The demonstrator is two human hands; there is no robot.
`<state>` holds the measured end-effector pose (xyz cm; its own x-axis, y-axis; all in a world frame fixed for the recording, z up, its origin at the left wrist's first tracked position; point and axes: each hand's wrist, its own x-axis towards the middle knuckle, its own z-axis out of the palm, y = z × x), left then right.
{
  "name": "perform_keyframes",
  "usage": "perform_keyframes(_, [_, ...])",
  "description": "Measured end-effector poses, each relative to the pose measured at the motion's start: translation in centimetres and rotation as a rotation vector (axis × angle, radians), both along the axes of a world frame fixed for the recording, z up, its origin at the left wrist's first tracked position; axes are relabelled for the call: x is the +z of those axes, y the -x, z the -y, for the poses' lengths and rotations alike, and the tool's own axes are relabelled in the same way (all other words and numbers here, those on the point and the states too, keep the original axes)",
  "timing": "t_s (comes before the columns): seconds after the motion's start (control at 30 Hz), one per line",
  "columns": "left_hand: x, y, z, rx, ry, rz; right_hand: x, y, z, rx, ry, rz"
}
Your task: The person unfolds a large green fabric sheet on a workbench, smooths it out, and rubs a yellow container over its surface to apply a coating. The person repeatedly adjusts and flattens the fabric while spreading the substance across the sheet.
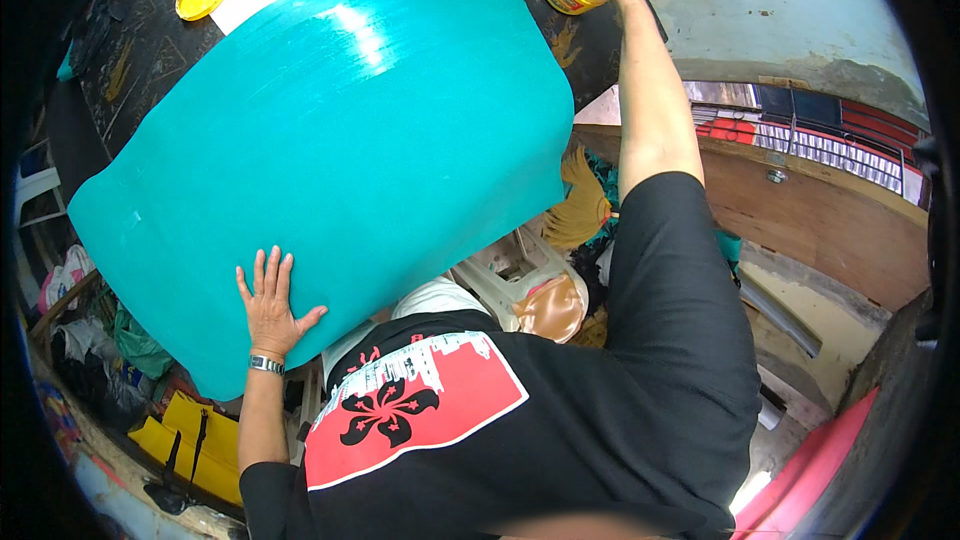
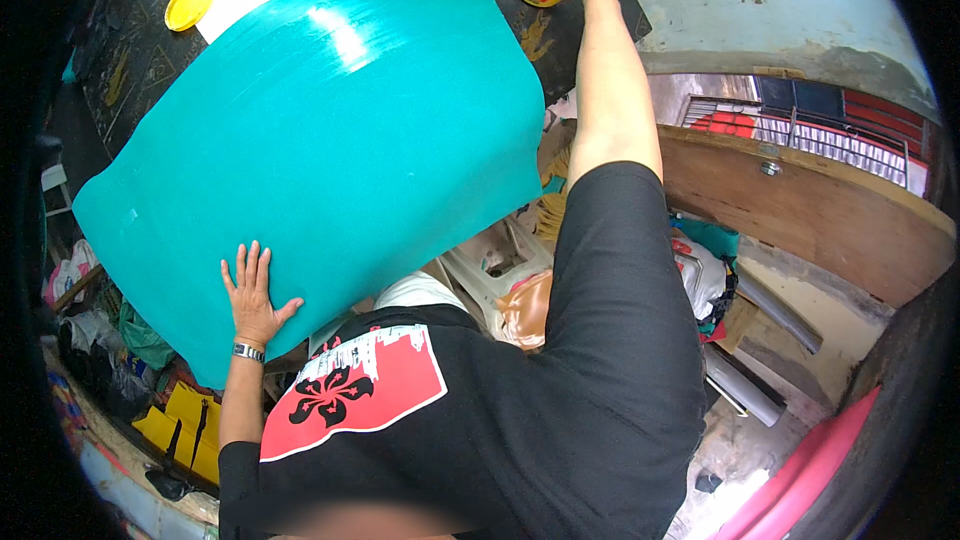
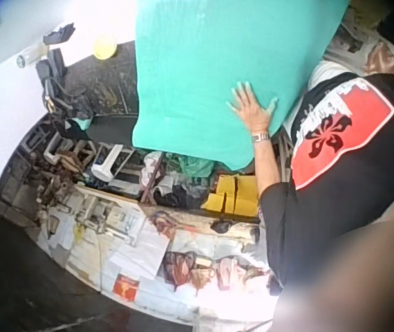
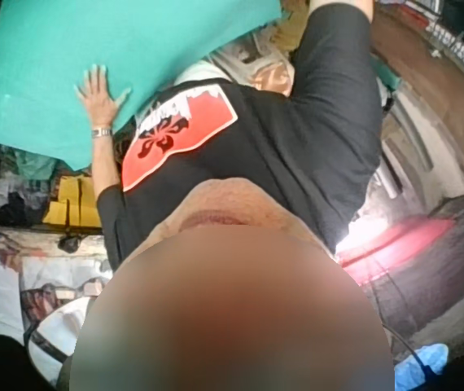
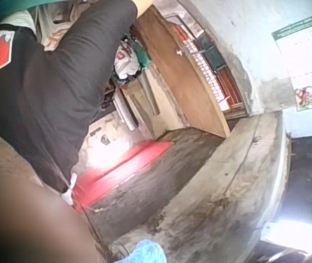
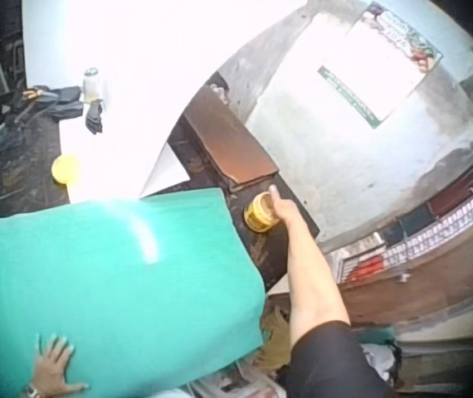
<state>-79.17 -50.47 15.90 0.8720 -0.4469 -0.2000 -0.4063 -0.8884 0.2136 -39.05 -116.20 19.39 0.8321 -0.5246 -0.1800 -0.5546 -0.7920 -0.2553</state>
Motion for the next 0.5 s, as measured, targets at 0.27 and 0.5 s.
perform_keyframes(0.27, [0.1, -0.1, 0.0, 0.006, 0.019, 0.003, 4.1, 6.9, -5.8, 0.056, -0.394, -0.456])
perform_keyframes(0.5, [-0.2, 0.1, -0.3, -0.004, 0.001, -0.006, -3.4, 18.3, -14.0, 0.638, 0.117, -0.079])
